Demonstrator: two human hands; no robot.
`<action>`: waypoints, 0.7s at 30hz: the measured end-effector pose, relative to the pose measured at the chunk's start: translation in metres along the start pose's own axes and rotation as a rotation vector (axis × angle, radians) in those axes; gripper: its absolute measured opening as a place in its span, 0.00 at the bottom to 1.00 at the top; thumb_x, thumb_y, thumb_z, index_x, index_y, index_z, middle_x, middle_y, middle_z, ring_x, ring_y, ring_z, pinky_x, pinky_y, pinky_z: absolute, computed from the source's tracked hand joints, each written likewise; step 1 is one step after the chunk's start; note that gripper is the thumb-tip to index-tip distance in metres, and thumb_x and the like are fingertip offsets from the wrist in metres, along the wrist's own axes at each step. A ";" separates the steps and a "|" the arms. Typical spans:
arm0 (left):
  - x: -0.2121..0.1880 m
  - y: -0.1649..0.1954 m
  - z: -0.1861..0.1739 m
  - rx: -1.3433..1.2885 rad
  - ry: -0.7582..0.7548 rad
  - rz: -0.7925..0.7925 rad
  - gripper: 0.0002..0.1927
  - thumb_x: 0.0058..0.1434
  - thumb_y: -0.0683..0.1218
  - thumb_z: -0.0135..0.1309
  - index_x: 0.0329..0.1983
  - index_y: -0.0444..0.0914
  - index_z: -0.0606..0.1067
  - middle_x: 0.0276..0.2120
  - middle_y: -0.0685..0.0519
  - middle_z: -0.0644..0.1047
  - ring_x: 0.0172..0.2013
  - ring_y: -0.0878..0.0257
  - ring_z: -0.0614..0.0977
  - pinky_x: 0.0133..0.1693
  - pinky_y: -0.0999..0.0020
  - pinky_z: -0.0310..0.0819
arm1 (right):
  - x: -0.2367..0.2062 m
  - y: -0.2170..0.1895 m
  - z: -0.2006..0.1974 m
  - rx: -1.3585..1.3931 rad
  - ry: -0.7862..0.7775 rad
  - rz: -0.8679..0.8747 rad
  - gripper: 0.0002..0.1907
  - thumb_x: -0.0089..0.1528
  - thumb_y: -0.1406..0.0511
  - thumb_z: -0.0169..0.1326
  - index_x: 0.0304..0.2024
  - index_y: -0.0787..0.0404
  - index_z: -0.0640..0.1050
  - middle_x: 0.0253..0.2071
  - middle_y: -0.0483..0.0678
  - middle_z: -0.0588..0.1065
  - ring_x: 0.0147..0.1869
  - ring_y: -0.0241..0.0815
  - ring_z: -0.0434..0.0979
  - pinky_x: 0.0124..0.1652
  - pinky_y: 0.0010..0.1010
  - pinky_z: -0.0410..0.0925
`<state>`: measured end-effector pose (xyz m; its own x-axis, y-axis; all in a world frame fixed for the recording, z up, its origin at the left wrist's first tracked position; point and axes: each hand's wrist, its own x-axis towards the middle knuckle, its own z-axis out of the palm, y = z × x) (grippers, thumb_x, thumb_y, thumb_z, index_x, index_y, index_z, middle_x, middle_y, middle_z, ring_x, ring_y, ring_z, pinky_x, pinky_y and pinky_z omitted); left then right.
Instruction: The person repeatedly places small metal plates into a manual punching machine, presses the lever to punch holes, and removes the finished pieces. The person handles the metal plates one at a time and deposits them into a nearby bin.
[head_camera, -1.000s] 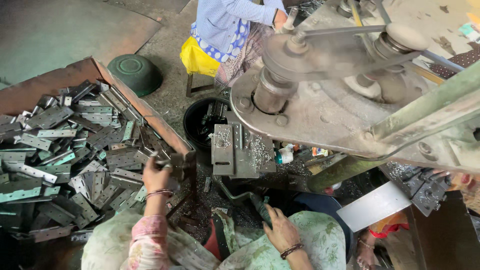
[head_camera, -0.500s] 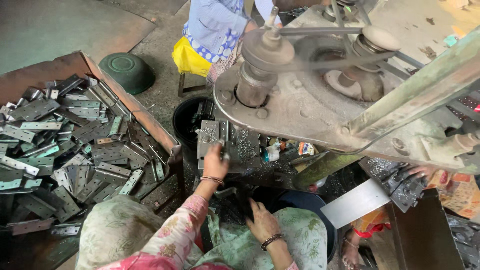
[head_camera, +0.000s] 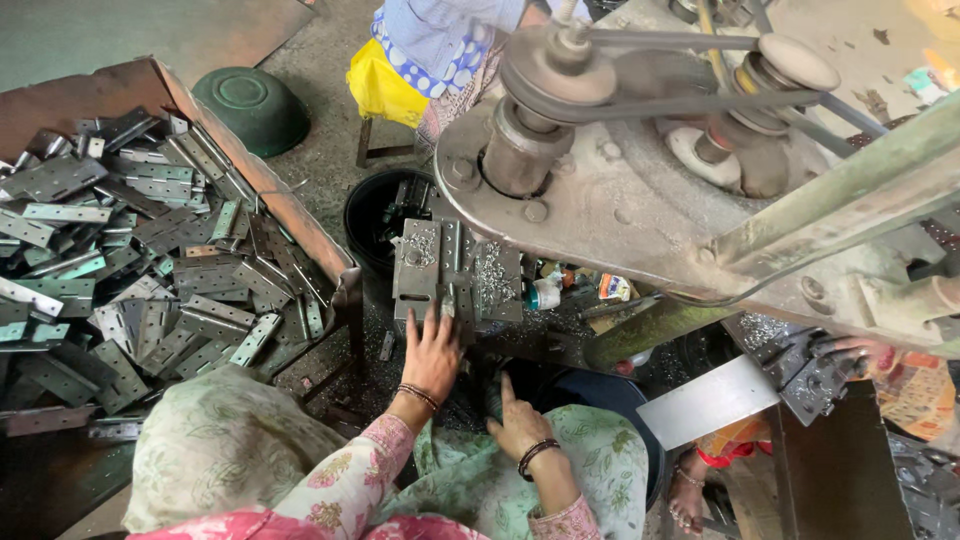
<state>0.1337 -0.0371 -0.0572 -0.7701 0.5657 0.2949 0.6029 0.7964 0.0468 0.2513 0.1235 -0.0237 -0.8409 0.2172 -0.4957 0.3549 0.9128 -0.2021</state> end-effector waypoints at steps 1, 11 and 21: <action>0.005 -0.002 -0.001 0.016 -0.107 -0.039 0.25 0.67 0.50 0.45 0.67 0.41 0.67 0.67 0.44 0.65 0.72 0.40 0.55 0.66 0.27 0.42 | 0.003 0.001 0.000 -0.005 -0.018 0.018 0.51 0.61 0.55 0.58 0.77 0.57 0.43 0.50 0.66 0.77 0.54 0.65 0.79 0.55 0.50 0.71; 0.053 -0.008 0.004 0.075 -0.176 -0.134 0.21 0.69 0.51 0.41 0.57 0.39 0.77 0.61 0.48 0.70 0.70 0.43 0.58 0.64 0.20 0.36 | 0.015 0.018 0.038 -0.016 0.055 0.031 0.44 0.60 0.54 0.61 0.71 0.61 0.57 0.46 0.64 0.79 0.51 0.62 0.81 0.51 0.49 0.74; 0.051 -0.009 0.006 0.048 -0.112 -0.108 0.18 0.67 0.51 0.43 0.49 0.41 0.81 0.57 0.49 0.73 0.66 0.45 0.63 0.65 0.22 0.40 | 0.013 0.015 0.068 0.040 0.109 0.131 0.40 0.57 0.55 0.64 0.67 0.59 0.62 0.44 0.62 0.79 0.51 0.64 0.80 0.49 0.52 0.73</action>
<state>0.0878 -0.0145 -0.0488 -0.8499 0.4945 0.1822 0.5069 0.8616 0.0264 0.2737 0.1166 -0.0906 -0.8249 0.3716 -0.4259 0.4785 0.8602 -0.1764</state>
